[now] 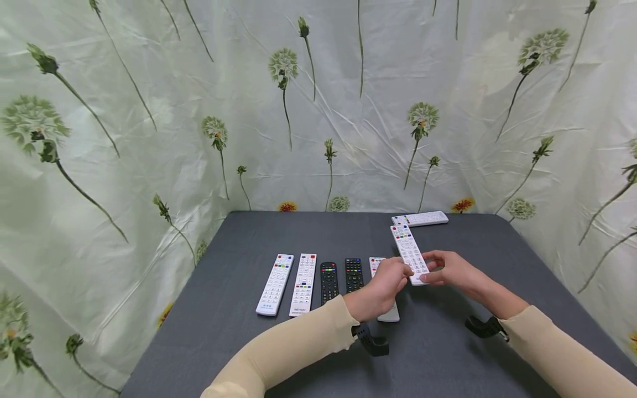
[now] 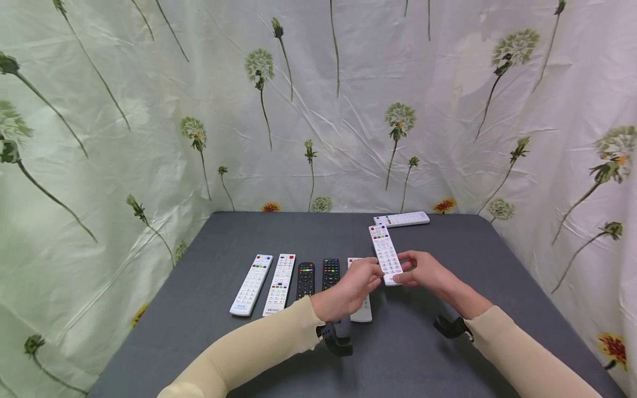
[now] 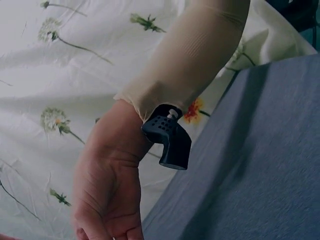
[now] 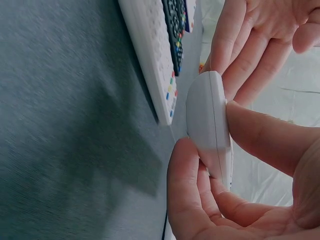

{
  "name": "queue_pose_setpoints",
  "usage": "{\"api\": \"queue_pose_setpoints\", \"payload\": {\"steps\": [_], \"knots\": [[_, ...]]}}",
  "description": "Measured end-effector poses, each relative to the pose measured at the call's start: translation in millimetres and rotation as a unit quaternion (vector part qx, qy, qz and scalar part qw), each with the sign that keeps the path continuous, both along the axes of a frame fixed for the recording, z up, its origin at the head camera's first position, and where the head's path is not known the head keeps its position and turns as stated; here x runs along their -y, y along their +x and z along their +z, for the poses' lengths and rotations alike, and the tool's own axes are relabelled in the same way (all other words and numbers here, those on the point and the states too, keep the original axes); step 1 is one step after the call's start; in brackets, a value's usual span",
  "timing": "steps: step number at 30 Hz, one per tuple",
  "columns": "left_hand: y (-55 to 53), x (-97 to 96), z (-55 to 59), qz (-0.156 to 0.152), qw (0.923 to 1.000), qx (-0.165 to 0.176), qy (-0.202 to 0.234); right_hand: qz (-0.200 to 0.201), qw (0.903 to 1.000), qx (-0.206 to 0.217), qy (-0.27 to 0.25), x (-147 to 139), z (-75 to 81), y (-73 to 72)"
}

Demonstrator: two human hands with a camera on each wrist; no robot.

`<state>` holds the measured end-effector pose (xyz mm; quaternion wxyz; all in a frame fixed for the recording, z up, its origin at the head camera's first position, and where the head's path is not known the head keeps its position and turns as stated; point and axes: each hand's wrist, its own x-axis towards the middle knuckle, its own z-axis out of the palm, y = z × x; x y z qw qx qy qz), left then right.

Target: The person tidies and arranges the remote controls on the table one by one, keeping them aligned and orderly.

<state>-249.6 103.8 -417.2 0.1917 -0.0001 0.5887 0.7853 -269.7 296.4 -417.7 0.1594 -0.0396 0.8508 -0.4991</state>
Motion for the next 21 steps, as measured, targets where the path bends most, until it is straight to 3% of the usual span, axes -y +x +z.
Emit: {"api": "queue_pose_setpoints", "payload": {"steps": [9,21], "knots": [[21.1,-0.8,-5.2,-0.01,0.9998,0.019,-0.002,0.003,1.0,-0.003,0.001,0.5,-12.2,22.2],[39.4,-1.9,-23.4,-0.011,0.9992,0.038,-0.006,0.009,0.9987,0.029,-0.041,2.8,-36.4,41.8]]}}
